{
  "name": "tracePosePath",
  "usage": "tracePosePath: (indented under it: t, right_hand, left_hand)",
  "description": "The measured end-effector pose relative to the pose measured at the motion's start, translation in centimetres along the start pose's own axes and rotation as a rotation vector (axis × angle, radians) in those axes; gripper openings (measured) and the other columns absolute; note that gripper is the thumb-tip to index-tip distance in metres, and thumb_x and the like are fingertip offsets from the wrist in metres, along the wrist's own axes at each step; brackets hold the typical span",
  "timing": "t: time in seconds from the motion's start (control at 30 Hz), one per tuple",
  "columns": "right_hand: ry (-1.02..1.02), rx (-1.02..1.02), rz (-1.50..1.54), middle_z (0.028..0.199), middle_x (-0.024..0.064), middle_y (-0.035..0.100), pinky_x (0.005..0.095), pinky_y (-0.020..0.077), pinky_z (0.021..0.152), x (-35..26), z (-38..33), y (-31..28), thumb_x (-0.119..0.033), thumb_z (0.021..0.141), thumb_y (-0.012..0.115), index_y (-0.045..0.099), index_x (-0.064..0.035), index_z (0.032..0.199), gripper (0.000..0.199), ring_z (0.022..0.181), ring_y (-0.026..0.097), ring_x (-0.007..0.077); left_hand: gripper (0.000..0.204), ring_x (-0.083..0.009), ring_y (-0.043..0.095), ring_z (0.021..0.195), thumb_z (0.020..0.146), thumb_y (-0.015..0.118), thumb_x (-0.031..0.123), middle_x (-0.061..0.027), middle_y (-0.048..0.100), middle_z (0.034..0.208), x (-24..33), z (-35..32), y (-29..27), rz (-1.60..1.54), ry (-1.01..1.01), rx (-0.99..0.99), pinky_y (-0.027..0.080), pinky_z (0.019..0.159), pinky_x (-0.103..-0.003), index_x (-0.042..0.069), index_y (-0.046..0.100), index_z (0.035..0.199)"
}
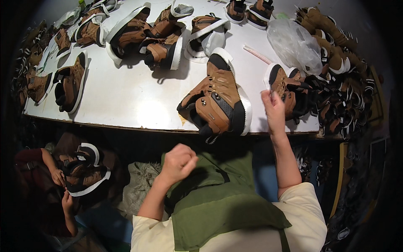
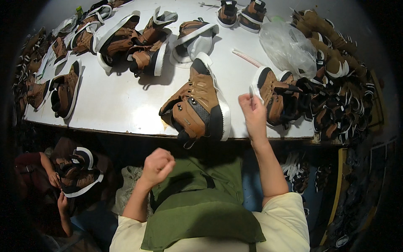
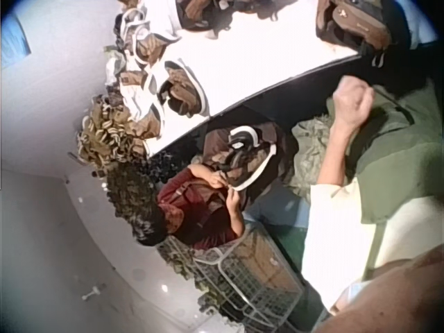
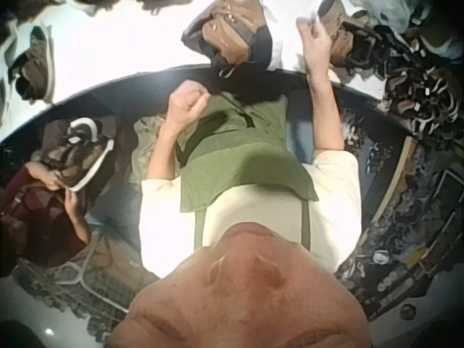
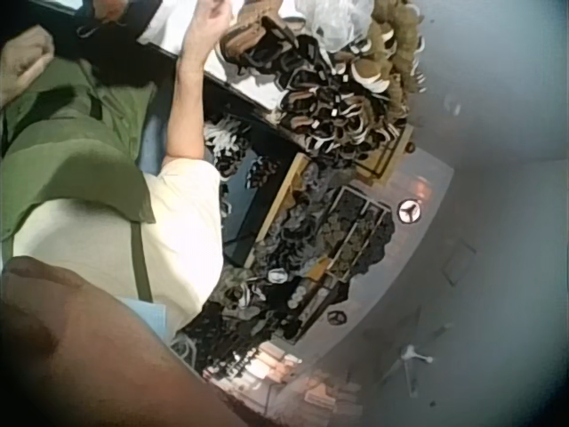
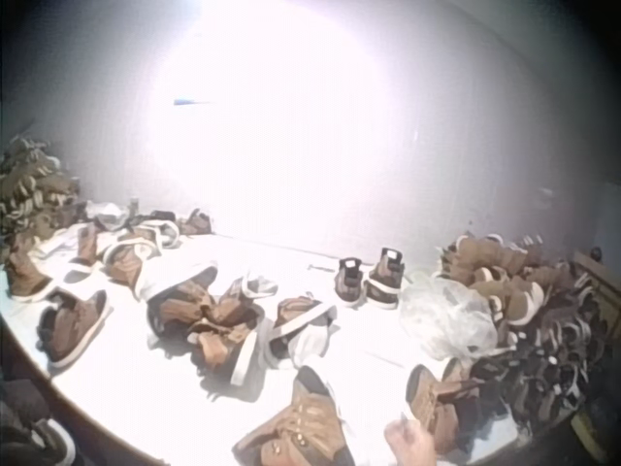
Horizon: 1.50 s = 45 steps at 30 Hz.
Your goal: The person assembles a brown high-top sneaker by hand. They attach a white midsole strip to the shoe's edge, press it into place, and then thread the laces through the eyelets. The finished shoe is placed on the table with other similar units.
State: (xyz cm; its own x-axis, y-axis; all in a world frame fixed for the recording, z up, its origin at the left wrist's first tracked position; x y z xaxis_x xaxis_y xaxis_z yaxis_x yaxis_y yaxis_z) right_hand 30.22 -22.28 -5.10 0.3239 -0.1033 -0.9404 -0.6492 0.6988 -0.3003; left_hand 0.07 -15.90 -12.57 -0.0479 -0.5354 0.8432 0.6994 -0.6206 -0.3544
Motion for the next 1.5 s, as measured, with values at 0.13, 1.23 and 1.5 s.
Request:
tracePosePath:
  t: [0.13, 1.23, 1.5]
  right_hand:
    - [0.316, -0.216, 0.186, 0.086, -0.0019, 0.059, 0.0195, 0.0407, 0.065, 4.4, -0.8, 2.3, -0.031, 0.09, 0.067, 0.064, -0.0002, 0.098, 0.032, 0.074, 0.05, 0.005]
    - [0.15, -0.29, 1.207, 0.118, 0.0158, 0.062, 0.0393, 0.0474, 0.097, 13.3, 0.3, -2.1, -0.025, 0.085, 0.064, 0.051, 0.0043, 0.127, 0.052, 0.105, 0.062, 0.0267]
    - [0.209, -0.213, 1.232, 0.118, 0.0152, 0.061, 0.0384, 0.0464, 0.097, 12.8, -0.5, -0.3, -0.025, 0.087, 0.062, 0.053, 0.0042, 0.125, 0.049, 0.106, 0.061, 0.0258]
  left_hand:
    - [0.049, -0.0354, 0.052, 0.116, 0.07, 0.075, 0.009, -0.0172, 0.053, 0.126, -0.7, 2.8, -0.1, 0.159, -0.052, 0.131, 0.042, 0.098, -0.04, 0.0, 0.056, 0.114]
    - [0.027, -0.0251, 0.057, 0.086, 0.063, 0.071, 0.003, -0.0075, 0.062, 0.095, 8.2, 8.5, 5.9, 0.341, 0.728, 0.416, 0.051, 0.07, -0.037, 0.004, 0.069, 0.09]
    - [0.014, -0.0211, 0.058, 0.091, 0.069, 0.066, 0.009, -0.0059, 0.062, 0.1, 14.1, 10.5, 11.4, 0.329, 0.991, 0.245, 0.049, 0.082, -0.035, 0.006, 0.068, 0.083]
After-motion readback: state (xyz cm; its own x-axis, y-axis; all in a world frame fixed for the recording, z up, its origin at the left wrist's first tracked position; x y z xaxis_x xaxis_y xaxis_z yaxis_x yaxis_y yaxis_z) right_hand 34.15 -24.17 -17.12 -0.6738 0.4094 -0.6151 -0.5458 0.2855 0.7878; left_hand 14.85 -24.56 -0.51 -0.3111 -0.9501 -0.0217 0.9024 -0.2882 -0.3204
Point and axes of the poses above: each hand's wrist, its own z-axis towards the middle knuckle, its own y-axis out of the palm, x = y × z, the point moved 5 cm from there along z, towards the middle knuckle
